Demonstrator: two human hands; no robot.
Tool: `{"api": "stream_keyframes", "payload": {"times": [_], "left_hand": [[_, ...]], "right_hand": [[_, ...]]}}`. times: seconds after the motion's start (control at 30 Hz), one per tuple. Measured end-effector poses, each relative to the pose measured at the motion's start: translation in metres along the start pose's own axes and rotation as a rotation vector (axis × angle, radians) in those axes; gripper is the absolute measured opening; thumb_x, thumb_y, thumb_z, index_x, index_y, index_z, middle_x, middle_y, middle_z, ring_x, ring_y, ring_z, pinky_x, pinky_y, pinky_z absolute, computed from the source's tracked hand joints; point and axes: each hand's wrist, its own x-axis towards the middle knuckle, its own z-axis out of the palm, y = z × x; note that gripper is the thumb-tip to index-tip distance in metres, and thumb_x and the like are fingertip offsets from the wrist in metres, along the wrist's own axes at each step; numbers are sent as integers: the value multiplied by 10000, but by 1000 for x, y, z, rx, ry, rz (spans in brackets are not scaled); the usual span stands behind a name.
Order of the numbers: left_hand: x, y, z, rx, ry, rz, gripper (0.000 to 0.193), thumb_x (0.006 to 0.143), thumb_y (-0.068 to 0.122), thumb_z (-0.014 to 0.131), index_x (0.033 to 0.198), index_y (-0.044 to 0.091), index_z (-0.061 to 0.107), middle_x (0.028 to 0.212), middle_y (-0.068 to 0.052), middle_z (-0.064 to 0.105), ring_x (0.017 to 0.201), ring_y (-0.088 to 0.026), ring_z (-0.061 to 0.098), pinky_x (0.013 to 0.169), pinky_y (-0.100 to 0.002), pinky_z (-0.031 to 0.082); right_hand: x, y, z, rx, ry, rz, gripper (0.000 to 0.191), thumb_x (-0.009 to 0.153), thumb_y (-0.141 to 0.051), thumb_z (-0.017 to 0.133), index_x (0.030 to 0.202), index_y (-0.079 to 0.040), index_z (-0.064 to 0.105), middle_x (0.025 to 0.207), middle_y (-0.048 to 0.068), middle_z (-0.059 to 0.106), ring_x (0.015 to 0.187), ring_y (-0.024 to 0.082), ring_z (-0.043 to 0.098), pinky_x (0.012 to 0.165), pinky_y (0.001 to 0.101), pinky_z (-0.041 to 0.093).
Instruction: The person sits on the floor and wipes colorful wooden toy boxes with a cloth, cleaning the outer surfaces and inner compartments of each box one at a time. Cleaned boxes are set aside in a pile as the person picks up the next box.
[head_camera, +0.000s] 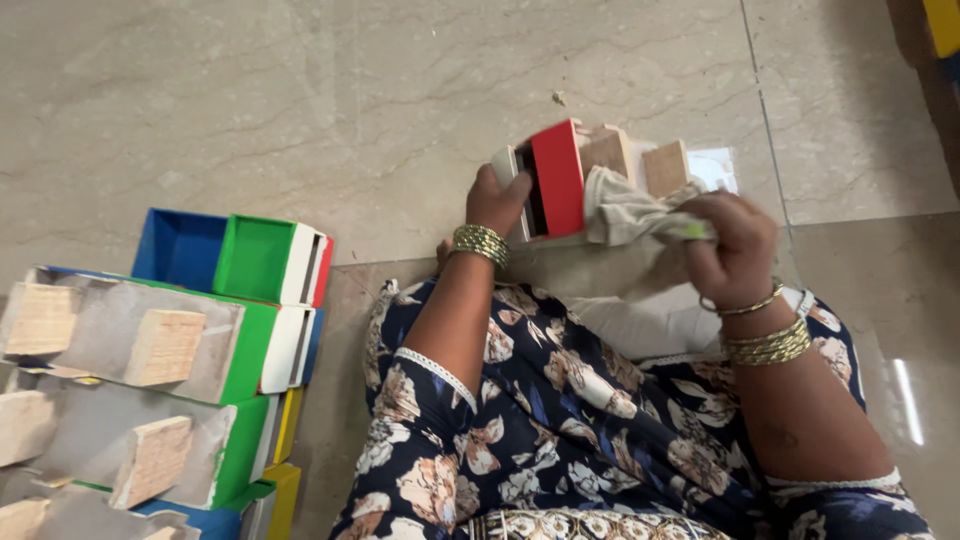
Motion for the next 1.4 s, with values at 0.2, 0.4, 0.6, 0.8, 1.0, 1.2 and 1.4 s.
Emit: {"api": "stream_keyframes", "payload": {"times": [0.2, 0.4, 0.6, 0.8, 1.0, 1.2, 1.4], "left_hand": [[-6, 11, -1, -67, 11, -56, 600, 734, 474, 706, 1021, -47, 622, 995, -274, 736, 929, -397, 731, 852, -436, 563], [-4, -2, 5, -88, 38, -36, 587, 757, 452, 687, 1074, -37, 618, 1009, -269, 728, 945, -407, 723, 859, -446, 554], [12, -24, 16, 5, 95, -45, 516, 808, 393, 650, 1109, -24, 611, 1036, -290, 712, 984, -452, 691, 885, -473, 537], [3, -26, 16, -25, 82, 16, 486, 798, 374, 665, 1074, -23, 611, 1014, -284, 714, 961, -444, 701, 866, -476, 544], [-5, -14, 11, -21, 32, -6, 500, 796, 385, 662, 1067, -31, 601, 1010, -285, 716, 951, -437, 707, 866, -471, 550], [7, -18, 13, -20, 62, -77, 545, 802, 404, 687, 1092, -50, 608, 1054, -302, 694, 1014, -454, 674, 912, -473, 522], [12, -27, 17, 18, 28, -76, 531, 818, 402, 643, 1120, -32, 589, 1063, -304, 700, 1015, -461, 680, 908, -478, 523]], "right_hand": [[-3, -2, 30, 24, -62, -51, 325, 885, 16, 575, 1184, -40, 691, 1263, 183, 689, 1166, 334, 670, 1056, 415, 562], [14, -16, 47, -27, -344, 78, 518, 817, -34, 658, 1333, -64, 627, 1191, 184, 708, 1079, 387, 644, 981, 471, 504], [7, -26, 67, -264, -337, 69, 535, 756, -93, 728, 1279, -96, 616, 1134, 176, 694, 1061, 417, 644, 912, 492, 503], [-8, 25, 56, 98, -408, 111, 508, 697, -10, 708, 1202, -47, 656, 1080, 164, 689, 988, 315, 694, 883, 412, 560], [-27, 48, 24, 393, -3, 230, 217, 923, 24, 643, 1126, -52, 652, 1022, 70, 706, 897, 162, 680, 813, 300, 565], [-23, 5, 66, 8, -162, 69, 561, 791, -32, 729, 1337, -35, 600, 1200, 159, 691, 1091, 329, 680, 926, 406, 536], [-7, -8, 76, -133, -243, 54, 455, 728, -81, 724, 1176, -88, 641, 1087, 111, 720, 1067, 363, 660, 1023, 447, 462]]}}
